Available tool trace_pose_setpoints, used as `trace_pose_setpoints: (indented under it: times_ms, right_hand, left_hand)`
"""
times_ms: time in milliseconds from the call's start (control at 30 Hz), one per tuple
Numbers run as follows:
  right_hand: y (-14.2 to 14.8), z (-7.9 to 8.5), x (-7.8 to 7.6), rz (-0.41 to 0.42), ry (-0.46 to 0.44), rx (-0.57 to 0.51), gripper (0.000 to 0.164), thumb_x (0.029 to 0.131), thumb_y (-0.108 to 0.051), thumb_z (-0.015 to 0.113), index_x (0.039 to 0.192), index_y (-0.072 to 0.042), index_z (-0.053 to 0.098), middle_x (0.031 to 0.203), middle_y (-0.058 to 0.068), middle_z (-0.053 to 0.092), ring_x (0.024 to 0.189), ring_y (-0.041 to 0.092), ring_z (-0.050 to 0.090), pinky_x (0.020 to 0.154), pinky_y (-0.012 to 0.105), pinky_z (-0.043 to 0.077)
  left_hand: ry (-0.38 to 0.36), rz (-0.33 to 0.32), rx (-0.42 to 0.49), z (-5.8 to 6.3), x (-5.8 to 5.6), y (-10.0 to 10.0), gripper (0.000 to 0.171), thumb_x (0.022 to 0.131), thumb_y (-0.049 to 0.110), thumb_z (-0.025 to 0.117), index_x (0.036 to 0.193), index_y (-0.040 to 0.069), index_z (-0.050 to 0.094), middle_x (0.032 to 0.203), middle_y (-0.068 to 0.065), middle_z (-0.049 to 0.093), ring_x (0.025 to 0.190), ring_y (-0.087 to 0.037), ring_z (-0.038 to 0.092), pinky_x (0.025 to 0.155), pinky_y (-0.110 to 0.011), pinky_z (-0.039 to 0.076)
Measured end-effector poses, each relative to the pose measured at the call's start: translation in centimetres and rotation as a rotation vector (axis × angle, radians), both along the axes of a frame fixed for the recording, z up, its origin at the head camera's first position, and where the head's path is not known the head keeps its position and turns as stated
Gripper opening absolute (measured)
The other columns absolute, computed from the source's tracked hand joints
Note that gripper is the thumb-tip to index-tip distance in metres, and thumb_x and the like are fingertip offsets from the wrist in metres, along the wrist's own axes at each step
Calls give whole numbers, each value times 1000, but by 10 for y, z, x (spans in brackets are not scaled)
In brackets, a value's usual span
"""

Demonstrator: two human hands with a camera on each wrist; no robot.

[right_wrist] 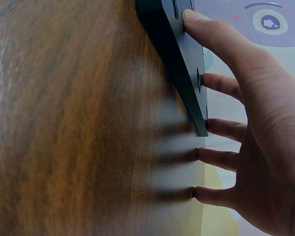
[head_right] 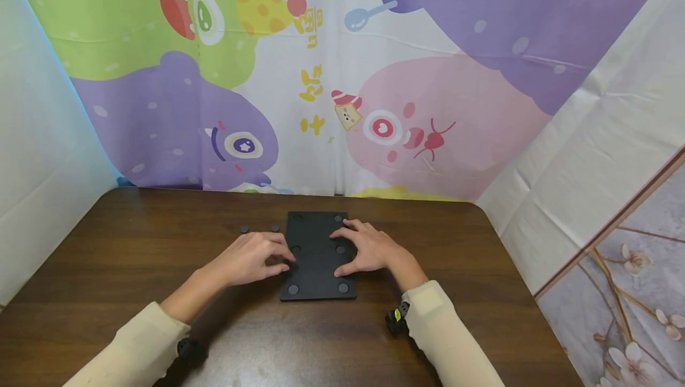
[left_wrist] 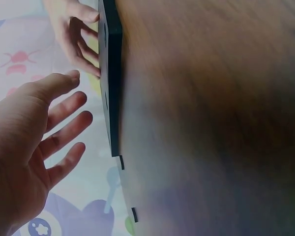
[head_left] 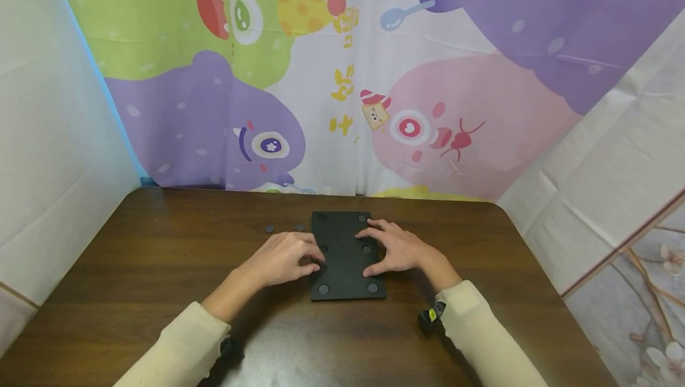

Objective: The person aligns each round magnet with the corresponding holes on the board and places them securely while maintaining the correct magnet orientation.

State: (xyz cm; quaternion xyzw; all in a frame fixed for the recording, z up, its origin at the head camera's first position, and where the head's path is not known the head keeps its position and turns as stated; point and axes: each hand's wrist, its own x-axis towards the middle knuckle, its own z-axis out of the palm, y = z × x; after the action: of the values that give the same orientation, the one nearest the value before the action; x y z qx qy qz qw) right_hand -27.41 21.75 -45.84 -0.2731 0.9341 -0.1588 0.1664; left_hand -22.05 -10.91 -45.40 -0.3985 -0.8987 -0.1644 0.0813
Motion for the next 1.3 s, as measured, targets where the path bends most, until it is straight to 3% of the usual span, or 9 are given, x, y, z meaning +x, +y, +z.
trace_pose_setpoints:
  times_ms: [367,533,900,1300]
  right_hand:
    - [0,0,2,-6,-6,-8,88,89,-63,88,164,-32,55,186,13,31,168,44,37,127,78,42]
    - [0,-1,1,-7,-5,1,88,89,-64,88,164,-34,55,187,12,30,169,44,35,126,80,41]
    - [1,-1,1,-3,-2,0,87,90,-62,89,165,-33,55,187,12,30,169,44,36,125,80,42]
    - [1,-2,-1,-1,0,-3,88,89,-63,89,164,-33,55,187,12,30,169,44,36,125,80,42]
  left_hand:
    - [-8,68,16,-1,-5,-5,11,96,20,91,107,20,90,105,6,82,79,-10,75,66,-19,54]
    - [-25,97,21,-2,-8,-8,11,97,19,90,108,19,90,106,4,83,81,-14,77,66,-21,55]
    - [-38,167,28,-3,-14,-14,9,98,21,89,106,21,90,105,6,82,78,-7,72,67,-25,56]
    - [-12,227,27,-7,-23,-19,9,97,23,89,106,21,90,105,4,82,73,-4,64,66,-27,56]
